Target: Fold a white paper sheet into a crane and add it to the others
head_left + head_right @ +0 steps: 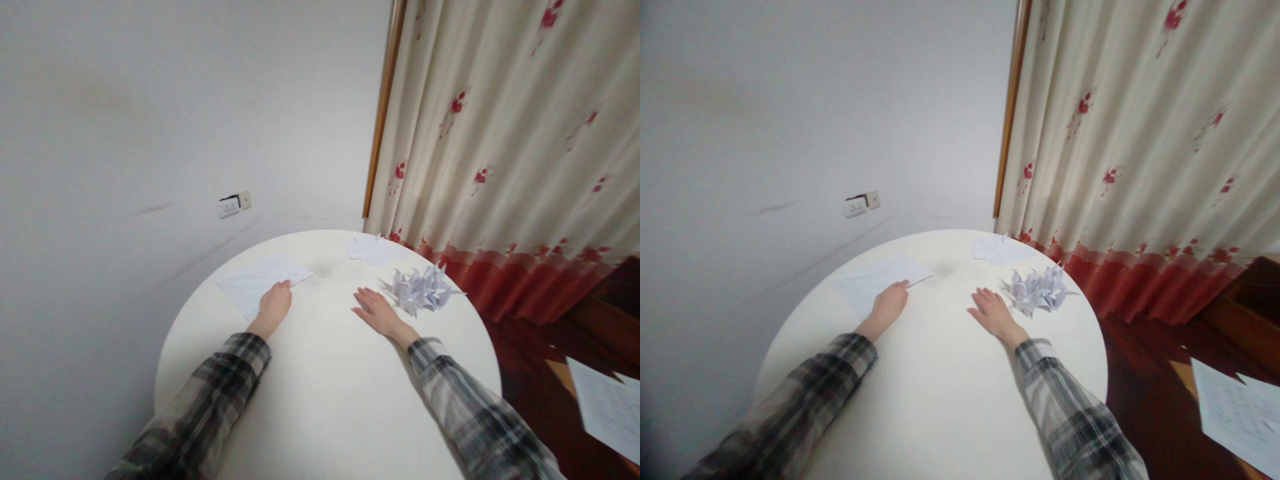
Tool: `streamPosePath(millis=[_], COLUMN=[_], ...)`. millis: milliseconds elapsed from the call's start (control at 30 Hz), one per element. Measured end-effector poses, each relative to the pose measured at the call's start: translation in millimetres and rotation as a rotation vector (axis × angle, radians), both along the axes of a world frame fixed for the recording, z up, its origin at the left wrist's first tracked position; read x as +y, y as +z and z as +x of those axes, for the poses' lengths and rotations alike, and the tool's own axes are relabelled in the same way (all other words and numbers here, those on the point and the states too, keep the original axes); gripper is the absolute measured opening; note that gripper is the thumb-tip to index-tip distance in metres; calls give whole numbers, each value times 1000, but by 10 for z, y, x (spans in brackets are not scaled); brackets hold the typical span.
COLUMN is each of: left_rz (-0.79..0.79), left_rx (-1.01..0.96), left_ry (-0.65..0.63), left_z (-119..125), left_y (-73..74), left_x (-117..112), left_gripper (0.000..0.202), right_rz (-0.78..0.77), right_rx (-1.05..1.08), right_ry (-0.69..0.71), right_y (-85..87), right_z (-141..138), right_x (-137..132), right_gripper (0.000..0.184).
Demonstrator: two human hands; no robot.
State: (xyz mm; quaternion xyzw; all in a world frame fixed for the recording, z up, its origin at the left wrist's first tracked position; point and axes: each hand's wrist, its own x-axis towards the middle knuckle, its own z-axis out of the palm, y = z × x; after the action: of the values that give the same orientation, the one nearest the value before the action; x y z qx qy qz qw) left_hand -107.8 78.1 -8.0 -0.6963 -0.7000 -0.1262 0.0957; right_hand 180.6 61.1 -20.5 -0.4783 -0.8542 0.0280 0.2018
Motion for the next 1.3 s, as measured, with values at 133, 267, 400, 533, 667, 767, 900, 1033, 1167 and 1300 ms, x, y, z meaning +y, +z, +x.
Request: streamPosePath(millis=[133, 267, 400, 533, 667, 767, 900, 1033, 1167, 1300], left_rz=[-3, -37, -94, -115, -179, -282, -300, -97, -20, -55], left_rx=[54, 77, 56, -54, -215, -377, -486, -332, -221, -183], left_ry=[-18, -179, -544, -809, -911, -893, -850, -835, -939, -933], left_z=[57, 308, 714, 996, 1029, 1003, 1017, 1061, 1067, 992], left_y=[16, 68, 53, 59, 177, 241, 183, 54, -19, -81], left_x=[-17, -189, -523, -849, -968, -934, -865, -826, -771, -641], left_gripper=[34, 34, 34, 30, 35, 34, 38, 29, 16, 33], right_rz=[55, 162, 254, 306, 265, 161, 45, -11, 0, -21], right_rx=[86, 266, 409, 480, 444, 324, 70, -33, 137, 366], right_ry=[43, 58, 66, 77, 90, 115, 187, 255, 264, 217], right_y=[-2, 36, 122, 205, 187, 92, -59, -133, -151, -164], right_z=[21, 41, 34, 0, -61, -138, -247, -296, -272, -243], right_x=[-9, -35, -82, -154, -199, -223, -263, -248, -133, -27], right_gripper=[48, 40, 33, 31, 33, 39, 48, 52, 47, 41])
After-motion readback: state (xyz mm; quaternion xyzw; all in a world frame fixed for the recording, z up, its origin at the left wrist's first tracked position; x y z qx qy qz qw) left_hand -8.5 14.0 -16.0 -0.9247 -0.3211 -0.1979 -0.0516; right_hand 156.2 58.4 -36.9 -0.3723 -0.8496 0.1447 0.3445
